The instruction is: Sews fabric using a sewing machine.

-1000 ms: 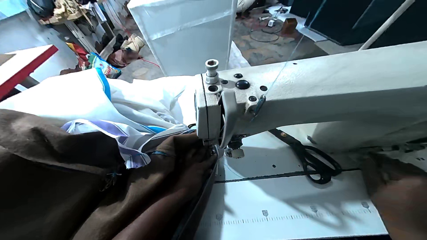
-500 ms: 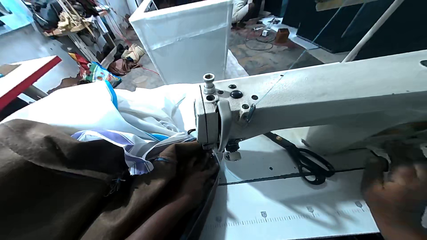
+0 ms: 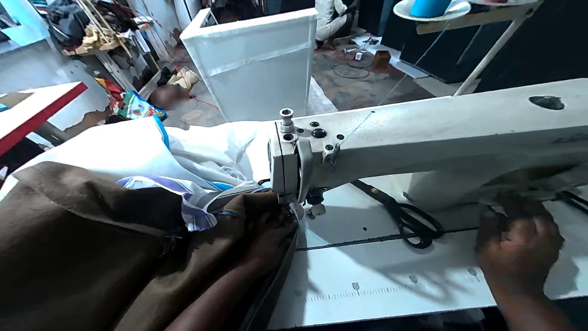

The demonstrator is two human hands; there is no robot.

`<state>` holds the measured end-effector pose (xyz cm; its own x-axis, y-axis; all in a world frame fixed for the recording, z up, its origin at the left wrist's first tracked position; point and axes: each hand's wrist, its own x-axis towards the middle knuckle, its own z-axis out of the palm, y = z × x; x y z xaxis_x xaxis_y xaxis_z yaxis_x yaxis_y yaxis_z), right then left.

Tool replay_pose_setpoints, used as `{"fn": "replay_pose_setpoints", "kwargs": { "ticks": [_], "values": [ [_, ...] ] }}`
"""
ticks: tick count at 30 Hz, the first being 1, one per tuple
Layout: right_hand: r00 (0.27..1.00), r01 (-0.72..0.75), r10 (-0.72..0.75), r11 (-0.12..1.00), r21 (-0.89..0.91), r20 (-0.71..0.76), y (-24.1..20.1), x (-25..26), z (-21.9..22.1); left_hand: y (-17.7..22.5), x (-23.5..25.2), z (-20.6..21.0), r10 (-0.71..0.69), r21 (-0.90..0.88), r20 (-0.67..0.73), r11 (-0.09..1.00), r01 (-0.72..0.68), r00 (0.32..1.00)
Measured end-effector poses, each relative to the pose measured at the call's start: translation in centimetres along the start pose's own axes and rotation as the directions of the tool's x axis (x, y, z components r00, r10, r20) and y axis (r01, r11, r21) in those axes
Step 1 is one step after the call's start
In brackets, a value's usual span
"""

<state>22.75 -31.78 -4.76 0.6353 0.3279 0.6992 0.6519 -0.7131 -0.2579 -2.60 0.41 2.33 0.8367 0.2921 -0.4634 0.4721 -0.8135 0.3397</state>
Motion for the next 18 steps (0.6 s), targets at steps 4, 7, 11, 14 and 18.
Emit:
{"fn": "replay_pose_setpoints", "kwargs": {
  "ticks": [4,7,11,14,18],
  "values": [
    [1.0,0.014,-0.014,0.999,0.04,-0.011,-0.9,0.3,-0.2,0.1,0.0,-0.2,0.0,0.015,-0.001,1.0,0.0,1.0],
    [0.999,-0.04,0.039,0.996,0.077,0.02,-4.4,-0.2,-0.6,0.1,-0.2,-0.6,0.025,-0.094,0.031,0.995,-0.022,0.999],
    [0.987,0.11,-0.136,0.958,0.266,0.082,-10.9,-3.2,0.6,2.2,-5.1,-1.6,-0.04,-0.171,0.063,0.984,0.05,0.997],
    [0.927,0.265,-0.356,0.844,0.467,0.117,-15.8,-6.2,1.2,3.1,-10.0,-0.2,-0.132,-0.041,-0.013,0.991,0.131,0.991],
    [0.772,0.374,-0.611,0.66,0.651,0.177,-20.3,-7.8,0.2,2.6,-16.5,3.9,-0.231,-0.011,-0.289,0.971,0.238,0.929]
  ]
}}
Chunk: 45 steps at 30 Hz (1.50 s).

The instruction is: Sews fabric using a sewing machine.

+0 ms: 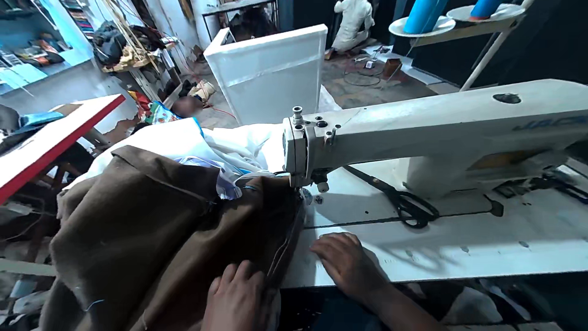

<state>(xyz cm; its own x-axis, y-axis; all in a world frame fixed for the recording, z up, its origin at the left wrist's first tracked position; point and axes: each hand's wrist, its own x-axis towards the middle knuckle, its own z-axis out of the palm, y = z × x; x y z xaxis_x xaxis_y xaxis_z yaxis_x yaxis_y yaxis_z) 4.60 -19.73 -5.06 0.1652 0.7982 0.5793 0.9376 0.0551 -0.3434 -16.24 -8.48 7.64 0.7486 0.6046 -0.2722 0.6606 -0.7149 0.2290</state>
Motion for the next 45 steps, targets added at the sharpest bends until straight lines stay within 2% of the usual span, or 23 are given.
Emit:
{"fn": "replay_pose_setpoints", "kwargs": {
  "ticks": [5,7,10,12,15,18,19,21,23,27,31,35,38,39,42,45],
  "values": [
    [0.99,0.116,-0.121,0.991,0.068,0.077,-2.0,1.0,1.5,-1.9,-5.3,1.9,-0.149,-0.238,-0.218,0.967,0.095,0.964],
    [0.989,0.119,-0.124,0.99,0.068,0.074,-2.1,1.2,2.1,-2.2,-5.3,1.7,-0.195,-0.29,-0.354,0.953,0.091,0.915],
    [0.99,0.112,-0.117,0.991,0.073,0.075,-2.1,1.8,2.7,-3.3,-3.3,0.0,-0.224,-0.303,-0.553,0.951,0.057,0.802],
    [0.987,0.137,-0.142,0.988,0.066,0.079,-2.2,2.4,2.9,-3.9,-1.7,-1.0,-0.148,-0.225,-0.685,0.974,-0.014,0.714],
    [0.978,0.195,-0.199,0.979,0.062,0.06,-2.6,3.7,3.3,-4.1,0.8,-3.1,0.044,-0.006,-0.826,0.996,-0.087,0.562],
    [0.972,0.228,-0.23,0.972,0.054,0.042,-3.0,5.0,4.2,-5.1,4.1,-5.1,0.279,0.254,-0.876,0.96,-0.115,0.393],
    [0.973,0.218,-0.222,0.974,0.058,0.06,-3.2,5.4,4.3,-5.9,5.4,-5.7,0.335,0.317,-0.874,0.942,-0.11,0.351],
    [0.975,0.212,-0.215,0.976,0.045,0.058,-3.3,6.3,4.9,-8.1,7.5,-6.5,0.412,0.404,-0.857,0.91,-0.091,0.311],
    [0.983,0.172,-0.173,0.985,0.03,0.055,-3.4,7.3,5.4,-10.1,9.1,-7.1,0.466,0.465,-0.83,0.882,-0.083,0.307],
    [0.98,0.013,-0.022,0.999,0.051,0.196,-4.2,8.9,5.8,-12.7,11.5,-7.6,0.465,0.464,-0.805,0.88,-0.098,0.369],
    [0.964,-0.055,0.037,0.997,0.062,0.265,-5.4,10.1,6.1,-13.6,12.9,-8.3,0.464,0.464,-0.775,0.879,-0.113,0.428],
    [0.919,-0.058,0.013,0.993,0.102,0.393,-6.0,11.5,6.0,-14.5,13.8,-10.2,0.587,0.6,-0.647,0.786,-0.149,0.487],
    [0.901,-0.084,0.044,0.994,0.073,0.432,-6.2,12.7,5.1,-15.1,14.5,-10.6,0.596,0.625,-0.614,0.767,-0.142,0.518],
    [0.92,-0.068,0.029,0.994,0.086,0.39,-5.9,12.7,4.4,-15.2,14.6,-10.4,0.585,0.615,-0.622,0.776,-0.136,0.52],
    [0.986,0.089,-0.109,0.984,0.155,0.123,-3.7,11.0,2.6,-15.1,14.5,-10.0,0.55,0.579,-0.649,0.805,-0.129,0.526],
    [0.987,0.141,-0.157,0.946,0.291,0.032,-1.9,8.2,1.1,-14.6,13.6,-9.6,0.54,0.563,-0.668,0.817,-0.126,0.512]
  ]
}}
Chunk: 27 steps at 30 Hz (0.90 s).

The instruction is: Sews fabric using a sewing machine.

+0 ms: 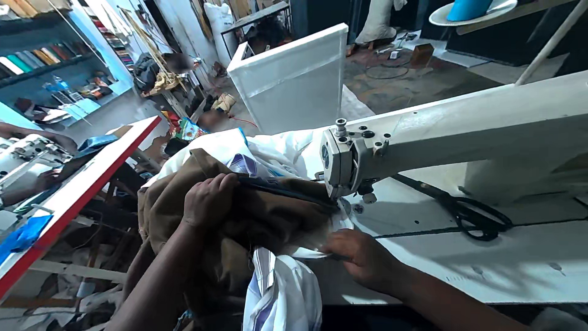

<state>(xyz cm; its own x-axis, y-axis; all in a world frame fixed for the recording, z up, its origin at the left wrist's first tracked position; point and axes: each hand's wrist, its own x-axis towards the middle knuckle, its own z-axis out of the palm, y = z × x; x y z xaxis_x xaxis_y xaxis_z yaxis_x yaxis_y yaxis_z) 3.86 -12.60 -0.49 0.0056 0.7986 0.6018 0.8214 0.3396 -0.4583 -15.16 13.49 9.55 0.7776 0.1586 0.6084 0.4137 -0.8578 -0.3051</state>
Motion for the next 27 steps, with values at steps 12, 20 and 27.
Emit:
{"fn": "replay_pose_setpoints", "kwargs": {
  "ticks": [12,20,27],
  "values": [
    [0.954,0.212,-0.251,0.951,-0.226,-0.163,-1.7,-4.1,1.0,9.5,-4.4,-9.2,-0.017,-0.308,-0.115,0.951,-0.019,0.993],
    [0.995,0.056,-0.088,0.904,-0.424,-0.056,-1.7,-3.5,4.6,19.4,-8.8,-10.9,-0.118,-0.142,0.661,0.95,0.277,0.741],
    [0.995,0.082,-0.099,0.876,-0.475,-0.011,-0.2,-1.5,5.8,13.1,-10.3,-16.1,-0.041,-0.38,0.722,0.812,0.444,0.691]
  ]
}}
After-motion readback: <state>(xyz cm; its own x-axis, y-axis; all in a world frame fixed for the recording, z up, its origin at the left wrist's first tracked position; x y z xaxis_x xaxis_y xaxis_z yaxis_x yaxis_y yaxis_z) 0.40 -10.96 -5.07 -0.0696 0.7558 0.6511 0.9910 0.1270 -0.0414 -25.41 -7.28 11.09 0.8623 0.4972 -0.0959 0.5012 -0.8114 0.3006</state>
